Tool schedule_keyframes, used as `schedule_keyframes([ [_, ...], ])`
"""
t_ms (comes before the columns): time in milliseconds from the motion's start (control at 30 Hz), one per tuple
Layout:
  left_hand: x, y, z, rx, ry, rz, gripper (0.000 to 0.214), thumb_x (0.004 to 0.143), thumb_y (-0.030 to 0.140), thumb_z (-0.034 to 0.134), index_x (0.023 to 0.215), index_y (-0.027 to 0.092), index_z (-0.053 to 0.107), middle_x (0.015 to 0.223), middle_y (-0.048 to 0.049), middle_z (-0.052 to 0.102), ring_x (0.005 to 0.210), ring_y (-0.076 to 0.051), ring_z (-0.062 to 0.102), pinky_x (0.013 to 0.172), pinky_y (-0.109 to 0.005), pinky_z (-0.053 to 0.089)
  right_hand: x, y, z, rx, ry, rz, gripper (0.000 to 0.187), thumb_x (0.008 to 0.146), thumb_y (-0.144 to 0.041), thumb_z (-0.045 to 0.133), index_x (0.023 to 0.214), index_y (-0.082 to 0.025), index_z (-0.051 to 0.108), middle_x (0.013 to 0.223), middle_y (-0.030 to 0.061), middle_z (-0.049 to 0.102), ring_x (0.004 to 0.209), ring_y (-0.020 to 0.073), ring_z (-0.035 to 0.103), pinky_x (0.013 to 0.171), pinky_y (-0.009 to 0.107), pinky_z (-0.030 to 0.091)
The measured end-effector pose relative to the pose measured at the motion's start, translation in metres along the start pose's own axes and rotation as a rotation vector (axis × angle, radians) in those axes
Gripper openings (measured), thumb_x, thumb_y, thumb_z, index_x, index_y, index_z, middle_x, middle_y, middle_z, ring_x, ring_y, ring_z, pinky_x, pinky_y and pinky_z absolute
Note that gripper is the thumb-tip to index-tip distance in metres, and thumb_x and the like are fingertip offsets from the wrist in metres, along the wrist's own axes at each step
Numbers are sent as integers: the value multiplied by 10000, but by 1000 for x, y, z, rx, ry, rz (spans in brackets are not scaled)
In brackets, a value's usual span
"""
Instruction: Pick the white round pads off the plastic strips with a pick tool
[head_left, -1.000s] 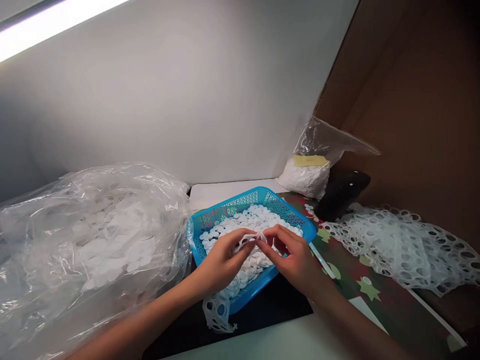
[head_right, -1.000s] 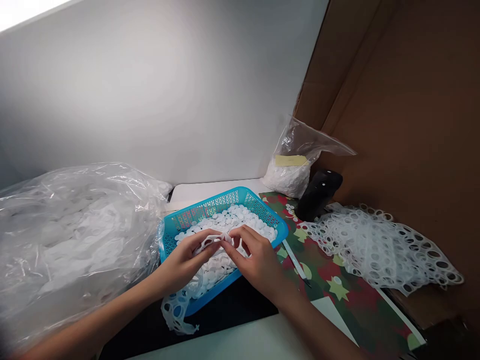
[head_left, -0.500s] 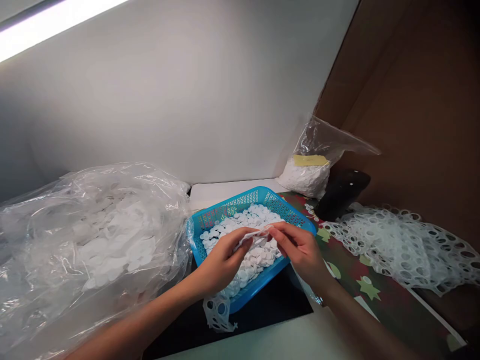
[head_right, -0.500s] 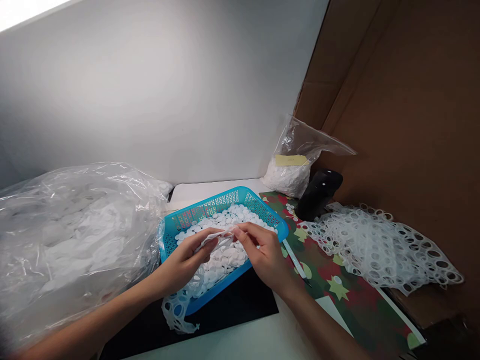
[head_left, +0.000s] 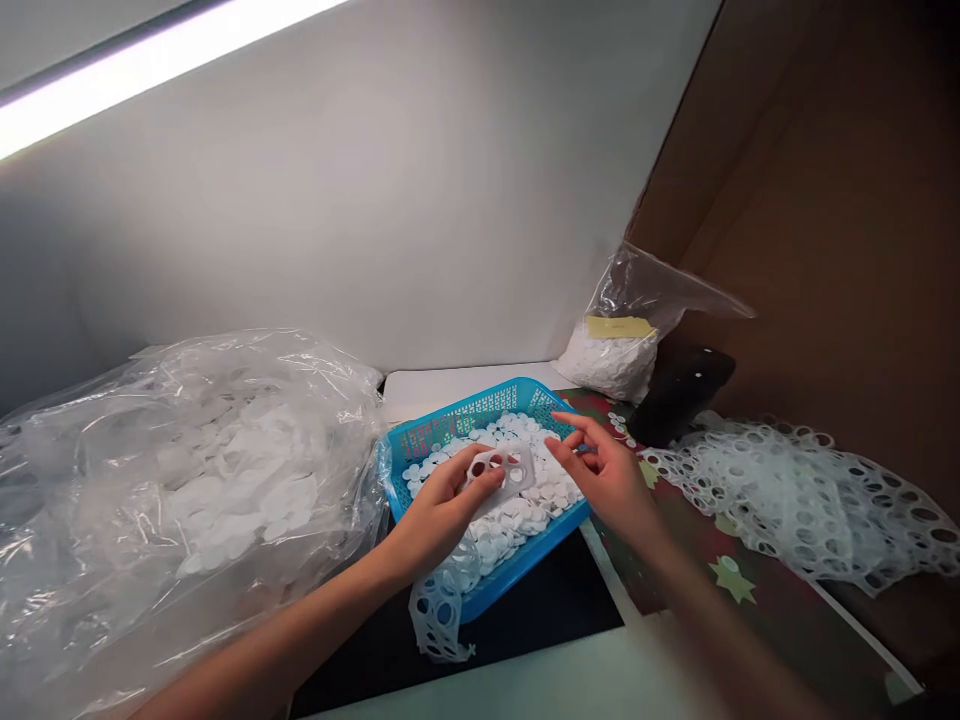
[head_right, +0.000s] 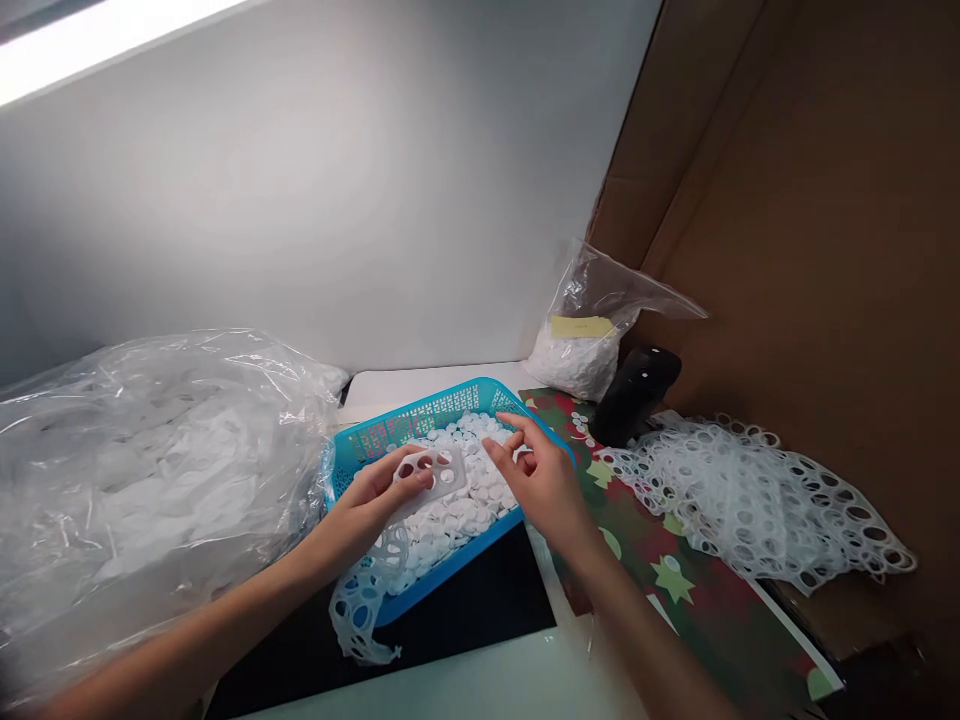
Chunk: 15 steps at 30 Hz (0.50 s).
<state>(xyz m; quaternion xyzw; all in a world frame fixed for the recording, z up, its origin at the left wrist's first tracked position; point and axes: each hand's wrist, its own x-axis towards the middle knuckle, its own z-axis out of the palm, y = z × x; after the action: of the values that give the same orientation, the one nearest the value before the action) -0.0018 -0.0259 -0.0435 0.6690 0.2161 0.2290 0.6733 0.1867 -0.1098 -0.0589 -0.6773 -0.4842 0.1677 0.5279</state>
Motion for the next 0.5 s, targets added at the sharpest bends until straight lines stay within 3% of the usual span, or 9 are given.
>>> schedule_keyframes([
  [67,-3,9,1,-20,-10,28,213,874,364,546,939,164,582,803,3,524,691,-84,448,622,-192,359,0,-2,-1,-28,-10,-9,477,838,-483,539,1244,-234,515,729,-34,493,432,56,333,392,203,305],
  [167,-9,20,1,-22,5,95,186,875,323,551,936,151,588,828,-15,578,761,-106,521,680,-204,404,-4,-13,-2,16,-92,-59,494,864,-493,493,1284,-234,486,846,13,566,580,101,501,504,214,426],
  [267,-15,28,-1,32,22,189,178,901,308,514,956,160,598,905,-33,616,835,-125,561,745,-226,434,-15,-32,4,134,-358,-157,497,838,-503,533,1259,-240,507,1058,56,599,866,166,584,722,263,495],
  [333,-19,33,-2,111,20,240,175,909,306,502,956,171,603,940,-37,624,858,-134,568,773,-244,445,-23,-46,11,114,-491,-187,378,782,-447,640,1095,-237,612,1004,31,639,838,159,590,742,261,488],
  [400,-23,37,-4,210,8,272,171,911,311,499,954,187,608,927,-30,623,857,-138,566,794,-260,451,-30,-59,17,101,-508,-169,230,852,-416,561,860,-215,671,828,4,663,752,140,591,685,244,471],
  [500,-32,45,-7,315,22,311,178,898,319,522,1030,227,596,999,-26,617,906,-153,567,855,-290,452,-34,-75,13,123,-429,-147,322,898,-425,475,789,-199,677,767,6,671,713,142,602,653,250,466],
])
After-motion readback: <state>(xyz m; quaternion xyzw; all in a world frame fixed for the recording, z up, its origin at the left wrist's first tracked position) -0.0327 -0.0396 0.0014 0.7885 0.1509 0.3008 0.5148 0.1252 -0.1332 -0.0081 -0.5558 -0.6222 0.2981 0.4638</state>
